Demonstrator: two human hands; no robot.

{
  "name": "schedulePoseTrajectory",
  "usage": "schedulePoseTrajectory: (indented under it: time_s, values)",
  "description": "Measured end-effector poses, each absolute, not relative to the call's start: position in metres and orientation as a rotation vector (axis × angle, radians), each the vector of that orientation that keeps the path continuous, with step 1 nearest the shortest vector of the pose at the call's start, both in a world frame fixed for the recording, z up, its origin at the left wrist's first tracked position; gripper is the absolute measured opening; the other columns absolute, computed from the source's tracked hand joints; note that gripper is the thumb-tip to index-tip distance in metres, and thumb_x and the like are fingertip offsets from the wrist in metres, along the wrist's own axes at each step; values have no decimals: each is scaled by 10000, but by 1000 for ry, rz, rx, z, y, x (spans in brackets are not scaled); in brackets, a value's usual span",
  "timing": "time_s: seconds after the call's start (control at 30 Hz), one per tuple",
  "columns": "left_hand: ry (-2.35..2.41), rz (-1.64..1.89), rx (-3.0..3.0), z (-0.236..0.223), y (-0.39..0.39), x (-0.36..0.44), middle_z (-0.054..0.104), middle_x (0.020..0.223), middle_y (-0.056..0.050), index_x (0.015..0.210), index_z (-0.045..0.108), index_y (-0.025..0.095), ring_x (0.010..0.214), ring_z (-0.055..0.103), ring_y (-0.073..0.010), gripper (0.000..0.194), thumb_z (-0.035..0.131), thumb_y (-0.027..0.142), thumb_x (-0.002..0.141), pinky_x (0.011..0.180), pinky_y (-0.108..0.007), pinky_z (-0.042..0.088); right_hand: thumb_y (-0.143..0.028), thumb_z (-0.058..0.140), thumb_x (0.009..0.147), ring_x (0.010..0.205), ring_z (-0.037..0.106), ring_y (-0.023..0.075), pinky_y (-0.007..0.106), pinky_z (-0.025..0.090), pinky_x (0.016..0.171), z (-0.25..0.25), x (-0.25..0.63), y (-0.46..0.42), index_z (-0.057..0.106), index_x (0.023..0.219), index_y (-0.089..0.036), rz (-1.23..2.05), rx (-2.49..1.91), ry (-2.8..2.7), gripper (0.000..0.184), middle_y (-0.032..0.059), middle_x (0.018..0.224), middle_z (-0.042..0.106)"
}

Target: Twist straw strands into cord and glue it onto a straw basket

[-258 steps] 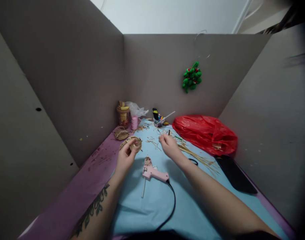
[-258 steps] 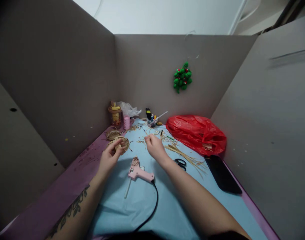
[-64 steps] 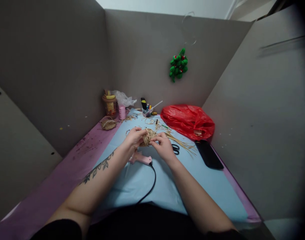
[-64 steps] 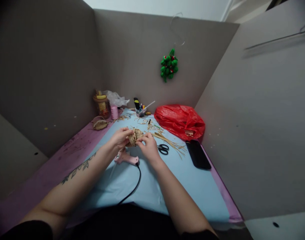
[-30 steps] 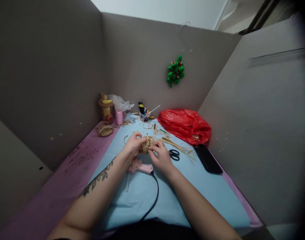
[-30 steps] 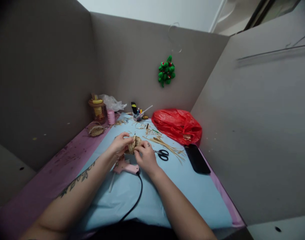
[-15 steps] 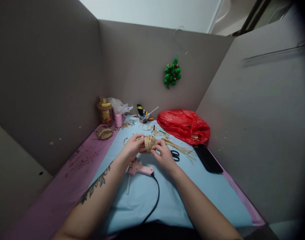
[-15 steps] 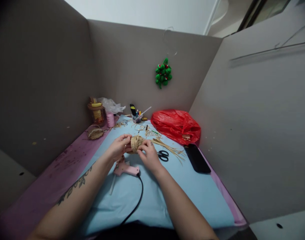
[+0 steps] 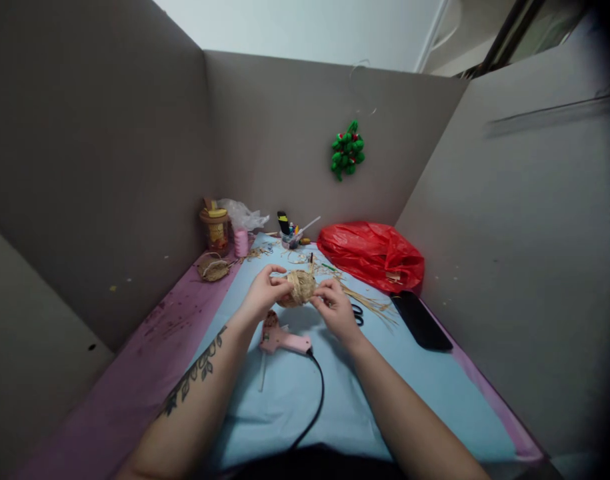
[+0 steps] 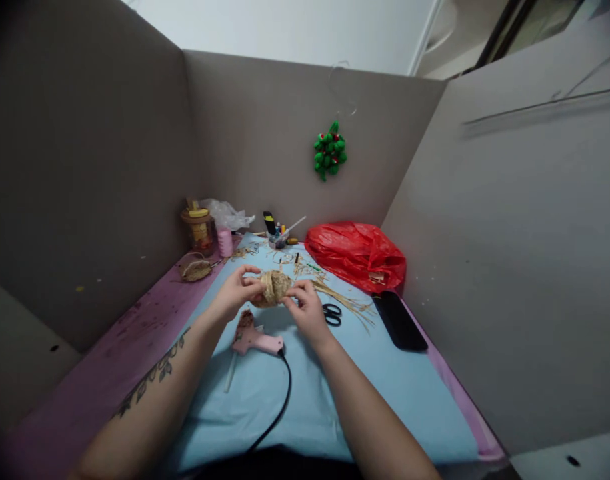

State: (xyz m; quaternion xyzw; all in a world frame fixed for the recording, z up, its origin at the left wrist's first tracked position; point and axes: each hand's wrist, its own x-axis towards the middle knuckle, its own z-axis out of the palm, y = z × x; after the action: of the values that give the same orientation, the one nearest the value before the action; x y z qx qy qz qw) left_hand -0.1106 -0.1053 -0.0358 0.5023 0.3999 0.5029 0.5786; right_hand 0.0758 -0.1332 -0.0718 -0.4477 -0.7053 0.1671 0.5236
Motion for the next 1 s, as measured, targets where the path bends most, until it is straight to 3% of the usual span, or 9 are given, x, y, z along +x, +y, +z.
schedulePoseTrajectory:
  time_s: [0.13, 0.23, 0.4, 0.5, 0.63, 0.77, 0.83, 0.9, 1.0]
  values:
    - [1039, 1594, 1067, -25, -90, -149, 601, 628, 39, 919, 454, 170, 494, 559, -87, 449, 709, 216, 553, 506, -196, 447, -315, 541, 764, 708, 479, 149, 259, 392, 643, -69, 78, -129, 539, 656, -181, 496, -1174, -1479, 172, 14, 741, 496]
    - [1157, 1858, 983, -20, -82, -179, 608, 666, 36, 966, 433, 175, 518, 570, -87, 475, 686, 216, 566, 542, -214, 475, -273, 549, 710, 604, 463, 125, 242, 366, 587, -70, 66, -117, 563, 637, -168, 790, -1331, -1686, 129, -11, 620, 518]
    - [1313, 1746, 1091, -25, -80, -194, 581, 622, 52, 967, 437, 178, 468, 537, -82, 465, 649, 201, 555, 497, -198, 452, -169, 595, 622, 475, 413, 91, 218, 300, 487, -71, 12, -81, 570, 549, -156, 1074, -1487, -1926, 78, -48, 462, 464]
    - [1397, 1625, 1165, -31, -80, -195, 566, 604, 54, 962, 447, 176, 446, 516, -83, 450, 632, 200, 553, 465, -190, 429, -204, 611, 649, 431, 386, 85, 221, 300, 470, -70, -16, -57, 577, 537, -151, 1105, -1501, -1908, 128, -52, 417, 440]
    - [1463, 1496, 1237, -39, -78, -198, 544, 587, 57, 984, 441, 171, 420, 497, -81, 459, 615, 179, 559, 424, -175, 395, -264, 570, 733, 490, 405, 86, 216, 319, 509, -65, -12, -51, 563, 587, -157, 1007, -1473, -1837, 182, -44, 488, 467]
    - [1520, 1397, 1286, -40, -77, -201, 533, 590, 56, 967, 458, 172, 417, 502, -84, 435, 614, 179, 562, 416, -179, 401, -322, 600, 722, 538, 394, 98, 222, 296, 527, -61, 27, -93, 501, 583, -171, 862, -1461, -1949, 228, -45, 536, 447]
    - [1552, 1395, 1304, -39, -79, -201, 536, 593, 53, 969, 471, 170, 421, 513, -86, 439, 624, 187, 559, 417, -179, 403, -316, 660, 668, 615, 449, 117, 229, 312, 560, -66, 40, -125, 546, 722, -173, 744, -1373, -2157, 191, -16, 693, 539]
    - [1574, 1397, 1304, -37, -84, -201, 536, 584, 53, 978, 478, 167, 418, 518, -89, 452, 637, 201, 557, 408, -174, 391, -344, 725, 602, 705, 489, 151, 240, 329, 587, -73, 43, -151, 539, 904, -183, 677, -1305, -2318, 389, 22, 850, 575]
    - [1519, 1350, 1261, -35, -96, -200, 545, 573, 54, 1006, 466, 163, 408, 523, -95, 487, 655, 235, 562, 405, -179, 390, -320, 671, 673, 771, 516, 188, 264, 344, 622, -85, 38, -172, 499, 981, -176, 549, -1337, -2418, 381, 60, 882, 582]
